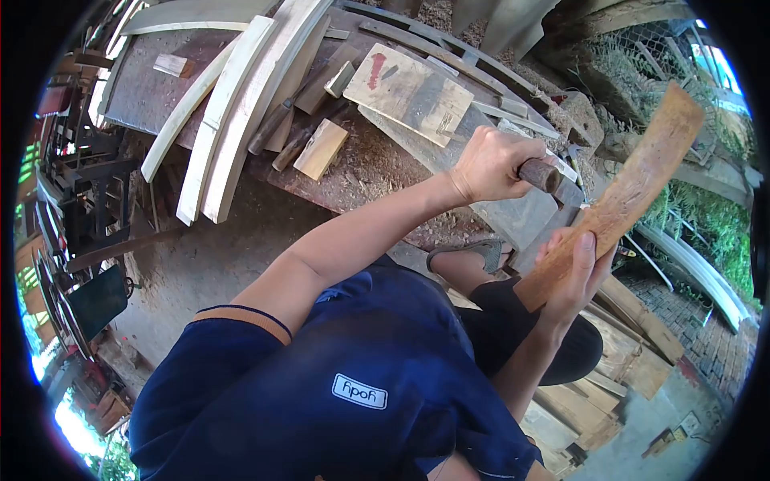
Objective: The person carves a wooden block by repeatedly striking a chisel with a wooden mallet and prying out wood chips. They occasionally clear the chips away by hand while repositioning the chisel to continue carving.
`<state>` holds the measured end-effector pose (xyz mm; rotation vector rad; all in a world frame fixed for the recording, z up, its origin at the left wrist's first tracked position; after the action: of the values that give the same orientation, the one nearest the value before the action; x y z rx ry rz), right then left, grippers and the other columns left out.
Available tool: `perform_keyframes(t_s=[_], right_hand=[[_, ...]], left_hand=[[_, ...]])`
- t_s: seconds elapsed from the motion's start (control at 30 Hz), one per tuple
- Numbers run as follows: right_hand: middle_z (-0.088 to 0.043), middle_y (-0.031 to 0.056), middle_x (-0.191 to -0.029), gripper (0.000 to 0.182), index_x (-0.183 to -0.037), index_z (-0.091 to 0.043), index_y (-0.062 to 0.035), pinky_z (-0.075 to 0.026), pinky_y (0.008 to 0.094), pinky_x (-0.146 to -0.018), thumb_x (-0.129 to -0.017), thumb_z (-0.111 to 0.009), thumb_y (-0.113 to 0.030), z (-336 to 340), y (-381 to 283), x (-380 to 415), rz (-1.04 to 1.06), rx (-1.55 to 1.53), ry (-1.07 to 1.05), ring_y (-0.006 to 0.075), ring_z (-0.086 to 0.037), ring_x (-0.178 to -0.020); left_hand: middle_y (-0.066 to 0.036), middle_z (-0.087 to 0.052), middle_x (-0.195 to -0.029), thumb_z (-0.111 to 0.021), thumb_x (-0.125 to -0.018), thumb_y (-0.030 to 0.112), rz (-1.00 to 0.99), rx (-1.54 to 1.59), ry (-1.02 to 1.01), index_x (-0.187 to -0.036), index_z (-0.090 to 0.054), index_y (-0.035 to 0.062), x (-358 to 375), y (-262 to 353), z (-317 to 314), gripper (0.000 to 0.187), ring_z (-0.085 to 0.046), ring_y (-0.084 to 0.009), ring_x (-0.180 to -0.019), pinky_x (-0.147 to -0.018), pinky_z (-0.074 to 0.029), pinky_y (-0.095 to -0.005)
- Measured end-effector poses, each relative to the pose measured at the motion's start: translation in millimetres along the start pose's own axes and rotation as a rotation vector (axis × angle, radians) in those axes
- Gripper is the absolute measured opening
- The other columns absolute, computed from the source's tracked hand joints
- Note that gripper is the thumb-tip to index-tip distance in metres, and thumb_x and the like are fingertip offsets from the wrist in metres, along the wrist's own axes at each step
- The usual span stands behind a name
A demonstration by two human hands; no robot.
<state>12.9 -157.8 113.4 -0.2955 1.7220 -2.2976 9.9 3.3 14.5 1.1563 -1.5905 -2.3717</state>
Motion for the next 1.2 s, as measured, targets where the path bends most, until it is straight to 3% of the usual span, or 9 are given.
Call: perform_keyframes(t_s=[0.63,0.73,0.8,1.13,1.2], right_hand=[[-0.051,0.0109,-0.074,0.049,-0.131,-0.042,0.0042,-0.046,0.0296,-0.052,-0.097,-0.048,-0.03,-7.4,6.1,7.7,0.01,0.033,-0.074,0.0161,-0.051,-0.061],[-0.058,0.0111,-0.076,0.046,-0.125,-0.043,0.0013,-0.047,0.0278,-0.052,-0.094,-0.056,-0.029,-7.7,7.0,8.3,-0.025,-0.011,-0.034,0.0152,-0.055,-0.056],[-0.051,0.0109,-0.075,0.048,-0.131,-0.042,0.0031,-0.045,0.0292,-0.051,-0.097,-0.048,-0.03,-7.8,7.7,9.3,-0.018,0.031,-0.056,0.0158,-0.051,-0.063],[-0.052,0.0118,-0.076,0.05,-0.133,-0.042,0.0036,-0.045,0.0293,-0.053,-0.097,-0.048,-0.031,-6.3,5.3,6.5,0.009,0.054,-0.075,0.0162,-0.051,-0.061],[-0.052,0.0125,-0.076,0.054,-0.135,-0.04,0.0049,-0.045,0.0295,-0.054,-0.097,-0.046,-0.033,-1.2,-3.9,5.6,0.085,-0.094,-0.028,0.0175,-0.051,-0.063]], left_hand=[[-0.012,-0.064,-0.069,-0.07,-0.063,0.016,0.046,0.046,0.023,-0.088,-0.062,0.012,-6.5,-2.5,5.4,0.027,-0.064,-0.0356,-0.069,-0.059,-0.051,-0.0443],[-0.012,-0.064,-0.07,-0.07,-0.063,0.015,0.052,0.039,0.01,-0.088,-0.062,0.0118,-6.7,-3.1,4.5,0.026,-0.064,-0.0355,-0.071,-0.06,-0.051,-0.044],[-0.012,-0.064,-0.07,-0.07,-0.063,0.015,0.048,0.037,0.022,-0.087,-0.062,0.0113,-7.4,-2.8,6.8,0.026,-0.064,-0.036,-0.071,-0.06,-0.051,-0.0441],[-0.013,-0.064,-0.07,-0.069,-0.062,0.014,0.078,-0.007,0.013,-0.087,-0.062,0.0111,-7.7,-8.7,6.5,0.026,-0.064,-0.0364,-0.07,-0.061,-0.051,-0.0441],[-0.013,-0.063,-0.07,-0.068,-0.062,0.013,0.061,0.035,0.048,-0.088,-0.064,0.0115,-7.3,-7.9,8.2,0.027,-0.063,-0.0364,-0.069,-0.06,-0.051,-0.0444]])
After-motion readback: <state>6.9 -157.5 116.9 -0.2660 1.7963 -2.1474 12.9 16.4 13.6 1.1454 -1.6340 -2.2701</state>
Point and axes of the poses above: each hand's wrist, its own x-axis away from the middle knuckle, its own z-axis out of the back of the hand, y = z × x, the point moved 4 cm from there along -x, towards the middle knuckle
